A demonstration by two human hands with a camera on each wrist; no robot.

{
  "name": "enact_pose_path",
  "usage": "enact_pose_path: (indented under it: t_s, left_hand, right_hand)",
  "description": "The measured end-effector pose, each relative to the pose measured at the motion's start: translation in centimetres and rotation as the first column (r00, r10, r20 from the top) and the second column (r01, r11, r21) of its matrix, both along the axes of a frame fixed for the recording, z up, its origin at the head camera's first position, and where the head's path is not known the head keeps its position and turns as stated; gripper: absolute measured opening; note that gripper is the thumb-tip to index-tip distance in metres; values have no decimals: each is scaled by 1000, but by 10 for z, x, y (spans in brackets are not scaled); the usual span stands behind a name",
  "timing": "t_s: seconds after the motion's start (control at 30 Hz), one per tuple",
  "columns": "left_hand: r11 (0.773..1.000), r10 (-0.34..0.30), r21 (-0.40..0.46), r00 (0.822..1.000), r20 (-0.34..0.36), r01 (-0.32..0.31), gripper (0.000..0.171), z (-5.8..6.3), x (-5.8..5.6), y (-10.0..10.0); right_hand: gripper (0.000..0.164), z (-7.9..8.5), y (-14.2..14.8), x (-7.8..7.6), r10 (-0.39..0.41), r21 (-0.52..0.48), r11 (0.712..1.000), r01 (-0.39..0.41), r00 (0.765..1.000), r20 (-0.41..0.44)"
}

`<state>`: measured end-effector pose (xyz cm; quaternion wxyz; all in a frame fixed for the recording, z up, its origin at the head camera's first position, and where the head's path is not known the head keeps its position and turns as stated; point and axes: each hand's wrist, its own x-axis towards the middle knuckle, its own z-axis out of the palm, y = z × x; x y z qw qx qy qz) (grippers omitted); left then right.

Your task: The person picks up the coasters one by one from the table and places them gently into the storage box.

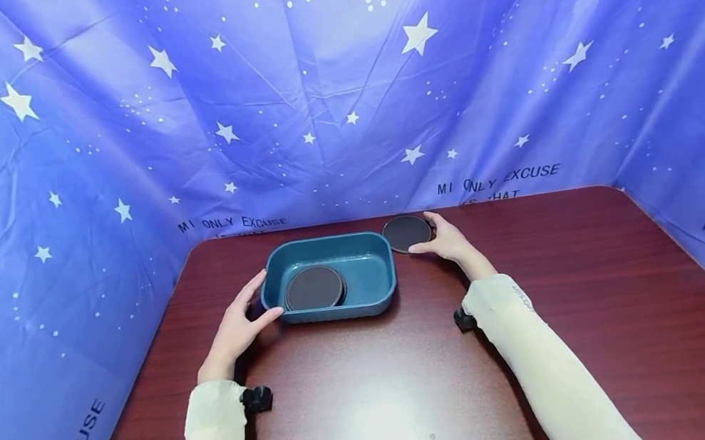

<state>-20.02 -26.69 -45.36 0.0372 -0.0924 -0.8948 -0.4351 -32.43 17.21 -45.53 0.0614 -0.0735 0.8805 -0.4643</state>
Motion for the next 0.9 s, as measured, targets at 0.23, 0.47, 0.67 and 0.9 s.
enact_pose_path:
  t_s: [0.23, 0.47, 0.67, 0.9]
  left_hand:
    - [1000, -3, 7, 1000, 14, 3, 79, 0, 1, 0]
    - [1000, 4, 12, 1000, 12, -4, 79, 0, 1, -1]
    - [1000, -3, 12, 1000, 8, 3, 79, 1, 2, 0]
    - [1000, 0, 13, 1000, -1, 0, 79, 2, 0, 1]
  right_hand:
    - [102, -3, -5, -4, 9, 117, 993, -8, 1000, -4]
    - [101, -2, -11, -9, 22, 164, 986, -20, 1000, -14]
    - [104, -3, -11, -10, 14, 181, 984, -9, 999, -31]
    - [112, -2, -11, -9, -24, 116, 993, 29, 999, -46]
